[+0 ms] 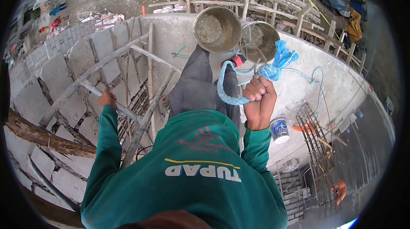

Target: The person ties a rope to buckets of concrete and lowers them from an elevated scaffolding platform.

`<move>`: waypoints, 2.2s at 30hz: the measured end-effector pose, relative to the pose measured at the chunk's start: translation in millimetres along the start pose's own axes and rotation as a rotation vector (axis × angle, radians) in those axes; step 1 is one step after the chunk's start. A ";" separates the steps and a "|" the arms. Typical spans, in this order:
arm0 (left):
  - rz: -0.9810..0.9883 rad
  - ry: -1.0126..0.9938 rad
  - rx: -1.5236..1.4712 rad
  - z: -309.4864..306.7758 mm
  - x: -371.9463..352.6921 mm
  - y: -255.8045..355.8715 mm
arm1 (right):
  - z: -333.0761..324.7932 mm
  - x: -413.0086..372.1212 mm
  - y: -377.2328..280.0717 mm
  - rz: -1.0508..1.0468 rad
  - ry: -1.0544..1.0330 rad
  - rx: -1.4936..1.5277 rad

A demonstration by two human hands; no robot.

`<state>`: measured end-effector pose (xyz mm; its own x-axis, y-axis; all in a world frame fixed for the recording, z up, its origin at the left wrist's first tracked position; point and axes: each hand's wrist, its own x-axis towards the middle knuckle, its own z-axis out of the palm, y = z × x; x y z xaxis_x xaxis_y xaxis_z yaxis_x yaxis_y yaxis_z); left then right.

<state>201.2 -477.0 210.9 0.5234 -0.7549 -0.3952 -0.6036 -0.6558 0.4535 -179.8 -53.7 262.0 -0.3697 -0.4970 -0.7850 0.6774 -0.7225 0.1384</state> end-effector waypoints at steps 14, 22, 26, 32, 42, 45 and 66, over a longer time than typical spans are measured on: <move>-0.007 -0.026 -0.033 -3.8 8.9 -6.6 | 83.0 113.4 -2.9 0.025 -0.235 -0.145; -0.025 -0.016 -0.040 -1.8 -4.0 -1.3 | 105.7 193.7 -14.3 -0.021 -0.228 -0.258; 0.025 0.002 -0.082 -0.7 -8.1 0.5 | 99.4 247.4 -32.9 0.007 -0.227 -0.327; 0.023 0.005 -0.053 -3.0 -7.5 0.9 | 66.6 312.8 -33.3 -0.018 -0.019 -0.569; 0.006 0.007 -0.055 -1.8 -11.7 4.3 | 40.4 360.4 -24.1 -0.053 0.072 -0.744; 0.008 0.009 -0.048 -4.8 -3.4 -2.4 | 39.9 365.7 -26.6 -0.045 0.070 -0.777; -0.020 0.008 -0.115 -2.3 -12.0 4.1 | 81.0 448.0 -45.6 -0.092 -0.108 -0.954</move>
<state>193.9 -470.7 219.4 0.5396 -0.7413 -0.3992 -0.5203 -0.6663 0.5341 -427.9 -282.4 -47.1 -0.4716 -0.5338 -0.7018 0.8570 -0.0900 -0.5074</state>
